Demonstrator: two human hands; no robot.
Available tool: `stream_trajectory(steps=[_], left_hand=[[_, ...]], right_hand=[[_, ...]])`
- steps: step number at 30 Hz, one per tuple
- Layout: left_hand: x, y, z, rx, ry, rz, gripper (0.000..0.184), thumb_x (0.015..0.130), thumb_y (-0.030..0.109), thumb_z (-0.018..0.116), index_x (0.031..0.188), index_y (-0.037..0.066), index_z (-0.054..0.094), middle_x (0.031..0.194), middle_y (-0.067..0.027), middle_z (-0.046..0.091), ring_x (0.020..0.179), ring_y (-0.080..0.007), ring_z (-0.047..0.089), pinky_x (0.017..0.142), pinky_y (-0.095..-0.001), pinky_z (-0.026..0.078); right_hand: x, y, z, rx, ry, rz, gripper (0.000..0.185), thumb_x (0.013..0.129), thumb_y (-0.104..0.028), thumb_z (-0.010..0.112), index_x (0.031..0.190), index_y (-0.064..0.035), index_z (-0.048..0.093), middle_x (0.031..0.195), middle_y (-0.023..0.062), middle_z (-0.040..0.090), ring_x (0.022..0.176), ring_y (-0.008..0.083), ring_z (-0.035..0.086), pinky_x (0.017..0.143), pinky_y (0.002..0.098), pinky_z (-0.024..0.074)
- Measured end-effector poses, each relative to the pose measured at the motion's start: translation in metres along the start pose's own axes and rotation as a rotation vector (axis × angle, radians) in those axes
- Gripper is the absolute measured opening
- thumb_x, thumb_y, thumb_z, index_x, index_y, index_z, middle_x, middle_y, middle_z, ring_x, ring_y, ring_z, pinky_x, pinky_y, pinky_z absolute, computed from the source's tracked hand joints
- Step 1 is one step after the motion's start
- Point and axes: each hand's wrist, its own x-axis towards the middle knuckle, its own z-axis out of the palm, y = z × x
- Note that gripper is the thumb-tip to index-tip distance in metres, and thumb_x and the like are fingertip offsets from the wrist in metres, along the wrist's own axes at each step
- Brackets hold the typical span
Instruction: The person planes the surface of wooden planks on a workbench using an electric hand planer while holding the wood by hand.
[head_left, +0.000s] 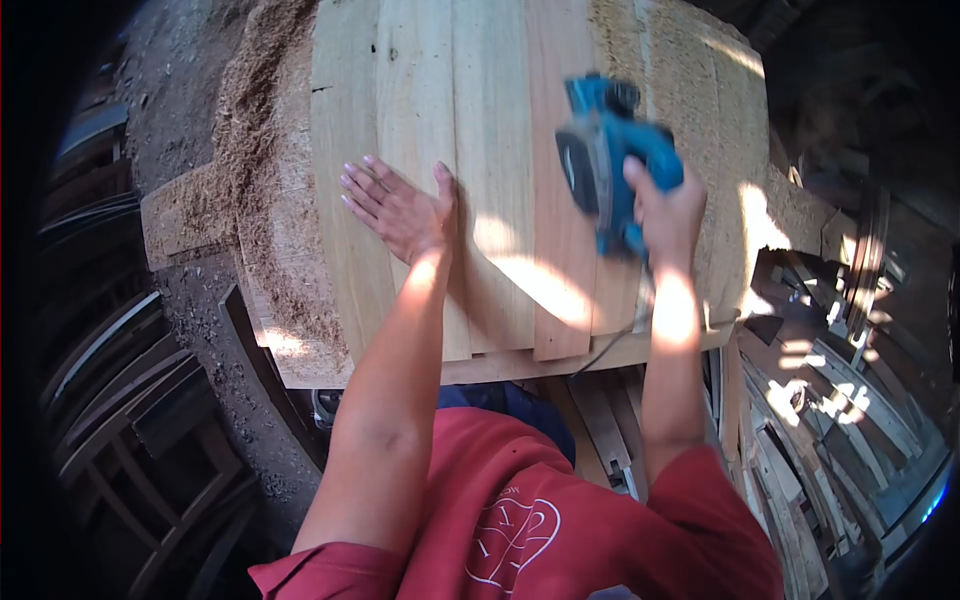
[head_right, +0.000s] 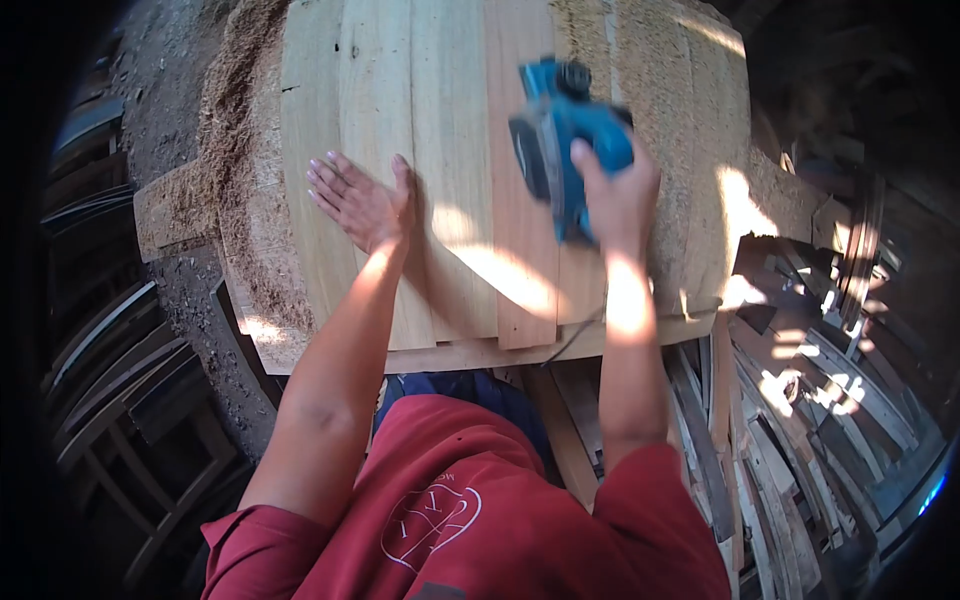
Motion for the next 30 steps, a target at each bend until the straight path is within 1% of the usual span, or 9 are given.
stream_trajectory(steps=[2, 6, 7, 8, 11, 20, 24, 26, 30], left_hand=[[-0.002, -0.001, 0.004, -0.007, 0.016, 0.005, 0.107, 0.099, 0.073, 0.045, 0.17, -0.005, 0.026, 0.178, -0.0314, 0.02, 0.168, -0.0428, 0.015, 0.137, -0.0541, 0.007], [-0.001, -0.001, 0.013, -0.003, 0.06, -0.002, 0.106, 0.099, 0.075, 0.043, 0.17, -0.003, 0.028, 0.178, -0.0308, 0.02, 0.168, -0.0423, 0.014, 0.137, -0.0529, 0.007], [-0.001, -0.002, 0.014, 0.003, 0.073, -0.001, 0.106, 0.099, 0.075, 0.043, 0.17, -0.003, 0.028, 0.178, -0.0307, 0.021, 0.168, -0.0422, 0.015, 0.137, -0.053, 0.007], [-0.002, -0.003, 0.015, 0.011, 0.083, 0.002, 0.107, 0.099, 0.075, 0.043, 0.17, -0.003, 0.028, 0.178, -0.0306, 0.022, 0.168, -0.0422, 0.015, 0.137, -0.053, 0.007], [-0.002, -0.003, 0.015, 0.084, 0.073, -0.001, 0.107, 0.1, 0.078, 0.042, 0.17, -0.002, 0.029, 0.178, -0.0277, 0.024, 0.169, -0.0399, 0.015, 0.137, -0.0523, 0.007], [-0.002, -0.003, 0.018, -0.028, 0.12, 0.006, 0.104, 0.1, 0.074, 0.044, 0.17, -0.002, 0.029, 0.177, -0.0314, 0.024, 0.167, -0.0441, 0.019, 0.136, -0.0547, 0.01], [-0.002, -0.005, 0.02, -0.009, 0.132, 0.01, 0.104, 0.1, 0.074, 0.044, 0.169, -0.002, 0.029, 0.176, -0.0315, 0.026, 0.166, -0.0455, 0.021, 0.136, -0.0561, 0.011], [-0.001, -0.002, 0.014, 0.061, 0.075, -0.01, 0.103, 0.101, 0.076, 0.041, 0.172, 0.002, 0.028, 0.178, -0.0284, 0.025, 0.167, -0.0416, 0.018, 0.137, -0.0528, 0.009], [-0.001, -0.002, 0.013, 0.075, 0.068, -0.014, 0.102, 0.102, 0.076, 0.042, 0.171, 0.002, 0.029, 0.178, -0.0284, 0.025, 0.167, -0.0416, 0.019, 0.137, -0.0529, 0.009]], right_hand=[[-0.091, 0.02, -0.033, -0.051, 0.035, -0.002, 0.056, 0.094, -0.022, 0.083, 0.142, 0.0026, 0.068, 0.12, 0.0185, 0.079, 0.106, 0.0267, 0.076, 0.099, 0.0404, 0.0577], [-0.248, 0.049, -0.078, -0.142, 0.03, 0.227, 0.059, 0.097, -0.024, 0.08, 0.149, -0.0006, 0.064, 0.135, 0.0252, 0.074, 0.121, 0.0319, 0.074, 0.104, 0.043, 0.056], [-0.277, 0.056, -0.087, -0.174, 0.015, 0.259, 0.058, 0.095, -0.014, 0.078, 0.15, -0.0035, 0.064, 0.137, 0.0259, 0.073, 0.123, 0.0337, 0.075, 0.103, 0.0434, 0.0569], [-0.298, 0.061, -0.091, -0.163, 0.026, 0.266, 0.058, 0.095, -0.014, 0.078, 0.15, -0.0035, 0.064, 0.137, 0.0259, 0.073, 0.123, 0.0337, 0.075, 0.103, 0.0434, 0.0569], [-0.332, 0.068, -0.097, -0.156, 0.025, 0.332, 0.063, 0.088, 0.004, 0.071, 0.15, -0.006, 0.065, 0.138, 0.0244, 0.073, 0.128, 0.0374, 0.073, 0.104, 0.0429, 0.0569], [-0.269, 0.061, -0.087, -0.149, -0.011, 0.297, 0.066, 0.086, 0.006, 0.069, 0.15, -0.0089, 0.066, 0.128, 0.0277, 0.075, 0.119, 0.0367, 0.076, 0.099, 0.0423, 0.0576], [-0.236, 0.061, -0.077, -0.185, 0.017, 0.208, 0.064, 0.087, 0.005, 0.07, 0.149, -0.01, 0.067, 0.128, 0.0285, 0.075, 0.121, 0.0358, 0.076, 0.1, 0.0416, 0.0575], [-0.221, 0.058, -0.074, -0.203, 0.024, 0.185, 0.061, 0.088, 0.004, 0.071, 0.148, -0.0075, 0.068, 0.128, 0.0281, 0.076, 0.121, 0.0351, 0.076, 0.1, 0.0418, 0.0579], [-0.196, 0.057, -0.069, -0.252, 0.022, 0.217, 0.055, 0.088, 0.003, 0.072, 0.143, -0.0013, 0.069, 0.122, 0.0258, 0.078, 0.117, 0.0344, 0.077, 0.099, 0.0421, 0.0587]])
